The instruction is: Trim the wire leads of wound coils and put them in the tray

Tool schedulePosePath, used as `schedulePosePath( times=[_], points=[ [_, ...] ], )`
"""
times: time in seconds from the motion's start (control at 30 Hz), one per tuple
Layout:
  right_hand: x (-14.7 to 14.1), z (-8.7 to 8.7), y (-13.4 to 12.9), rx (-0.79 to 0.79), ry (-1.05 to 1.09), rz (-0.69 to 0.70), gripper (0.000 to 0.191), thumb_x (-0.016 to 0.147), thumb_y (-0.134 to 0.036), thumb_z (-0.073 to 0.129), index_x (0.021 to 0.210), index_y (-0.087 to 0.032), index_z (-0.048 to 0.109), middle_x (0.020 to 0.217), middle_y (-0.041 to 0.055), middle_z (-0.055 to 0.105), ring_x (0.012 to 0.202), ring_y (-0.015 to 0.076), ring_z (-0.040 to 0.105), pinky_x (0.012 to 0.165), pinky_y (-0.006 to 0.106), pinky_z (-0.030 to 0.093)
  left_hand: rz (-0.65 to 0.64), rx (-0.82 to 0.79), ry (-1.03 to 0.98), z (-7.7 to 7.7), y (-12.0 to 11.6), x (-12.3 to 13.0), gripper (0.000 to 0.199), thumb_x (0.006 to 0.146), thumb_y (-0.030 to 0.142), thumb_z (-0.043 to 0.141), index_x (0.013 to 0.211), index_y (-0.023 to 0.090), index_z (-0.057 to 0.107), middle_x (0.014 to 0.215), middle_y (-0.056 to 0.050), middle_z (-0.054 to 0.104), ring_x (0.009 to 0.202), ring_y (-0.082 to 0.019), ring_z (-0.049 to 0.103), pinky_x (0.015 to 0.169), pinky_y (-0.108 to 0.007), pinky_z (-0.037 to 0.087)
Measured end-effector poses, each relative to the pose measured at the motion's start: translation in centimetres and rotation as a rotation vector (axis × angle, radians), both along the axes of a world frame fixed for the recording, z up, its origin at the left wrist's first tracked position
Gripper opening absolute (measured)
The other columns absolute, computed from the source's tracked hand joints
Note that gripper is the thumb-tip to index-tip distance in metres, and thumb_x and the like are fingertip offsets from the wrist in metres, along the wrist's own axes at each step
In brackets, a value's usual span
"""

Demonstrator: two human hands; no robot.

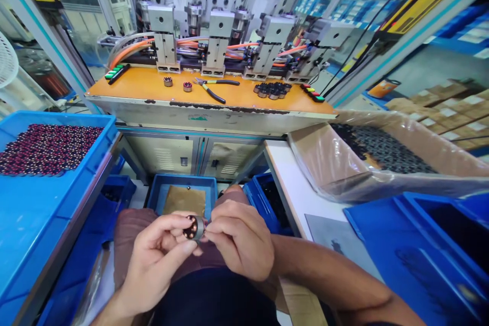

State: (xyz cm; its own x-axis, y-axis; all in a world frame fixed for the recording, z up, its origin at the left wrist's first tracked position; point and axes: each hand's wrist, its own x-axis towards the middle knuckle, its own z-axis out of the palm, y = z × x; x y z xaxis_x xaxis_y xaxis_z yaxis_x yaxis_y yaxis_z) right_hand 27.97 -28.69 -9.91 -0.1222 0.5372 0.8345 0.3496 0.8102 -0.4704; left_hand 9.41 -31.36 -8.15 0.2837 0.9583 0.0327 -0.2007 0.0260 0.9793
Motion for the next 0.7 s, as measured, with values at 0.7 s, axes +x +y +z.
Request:
schedulePosePath(
  times=[0.7],
  points=[
    [1.0,0.0,1.4,0.158,0.069,0.174,0.023,0.089,-0.031,0.066,0.095,-0.009,0.064,0.078,0.0085,0.067,0.067,0.0159,0.062,0.057,0.030,0.054,-0.221,-0.265,-0.076,-0.6,1.0,0.2,0.022,0.088,0.038,0.070,0.101,0.021,0.070,0.077,-0.001,0.073,0.067,-0.009,0.066,0.065,-0.018,0.049]
  ],
)
